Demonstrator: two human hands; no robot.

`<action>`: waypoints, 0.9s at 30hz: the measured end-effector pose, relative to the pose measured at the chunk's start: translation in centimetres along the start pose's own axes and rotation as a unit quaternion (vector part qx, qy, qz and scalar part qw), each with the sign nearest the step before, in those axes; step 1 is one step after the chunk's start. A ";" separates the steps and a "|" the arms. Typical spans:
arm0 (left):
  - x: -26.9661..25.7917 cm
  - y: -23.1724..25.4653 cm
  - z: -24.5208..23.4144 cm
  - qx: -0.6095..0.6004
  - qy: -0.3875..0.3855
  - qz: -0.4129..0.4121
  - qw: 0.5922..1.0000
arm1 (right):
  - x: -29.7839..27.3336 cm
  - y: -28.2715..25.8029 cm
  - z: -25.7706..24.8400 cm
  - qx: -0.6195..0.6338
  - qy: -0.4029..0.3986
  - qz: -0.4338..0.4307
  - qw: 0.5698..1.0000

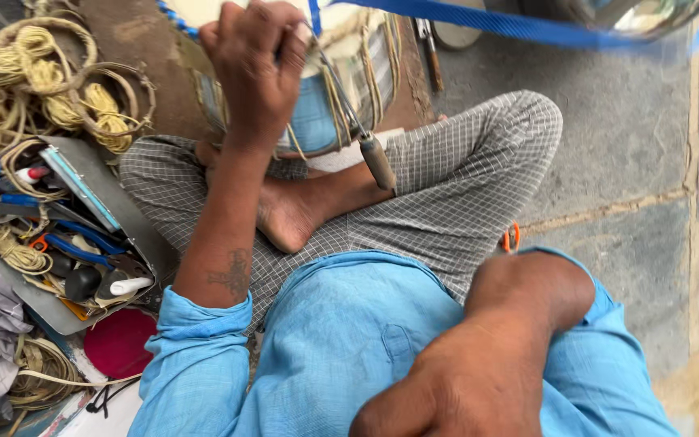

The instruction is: The person is repairing a drum by hand using an awl to thread blue plastic lacing through the drumhead assembly.

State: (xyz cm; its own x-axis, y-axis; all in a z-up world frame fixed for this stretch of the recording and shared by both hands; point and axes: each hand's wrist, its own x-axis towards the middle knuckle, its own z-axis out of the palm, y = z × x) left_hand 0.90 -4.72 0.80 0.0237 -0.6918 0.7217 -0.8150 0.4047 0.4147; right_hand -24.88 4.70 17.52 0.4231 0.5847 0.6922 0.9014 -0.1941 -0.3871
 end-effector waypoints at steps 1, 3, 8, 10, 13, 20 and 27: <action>-0.5 0.4 0.0 0.011 -0.020 0.003 1.000 | -1.0 -0.6 1.0 -0.116 -0.007 0.029 0.993; -0.6 1.1 -0.1 0.104 -0.049 0.048 0.992 | -2.3 -1.3 1.4 -0.350 -0.027 0.080 0.933; -0.9 2.8 -0.6 0.049 -0.026 0.047 0.997 | -4.3 4.0 -2.3 -0.462 0.280 0.561 0.627; -1.3 2.5 -0.6 0.049 -0.016 0.046 0.998 | -5.6 6.3 -2.5 -0.280 0.350 0.666 0.596; -1.6 1.5 -0.6 0.027 -0.004 0.034 0.999 | -8.3 5.0 0.7 0.093 0.524 0.616 0.581; -1.0 -0.4 -0.6 0.017 0.037 -0.036 0.999 | -14.4 -13.6 7.2 -0.007 0.552 0.635 0.541; 0.4 2.8 0.7 -0.024 0.047 -0.072 0.996 | -16.0 -0.5 0.1 0.042 0.644 0.475 0.598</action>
State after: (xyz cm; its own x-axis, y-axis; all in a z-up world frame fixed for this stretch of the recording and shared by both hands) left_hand -1.79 -4.22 1.88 0.1941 -0.6871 0.7002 -0.7712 0.3343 0.5418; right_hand -32.08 -4.49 6.58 0.5087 -0.8609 0.0093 0.2122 0.1149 -0.9705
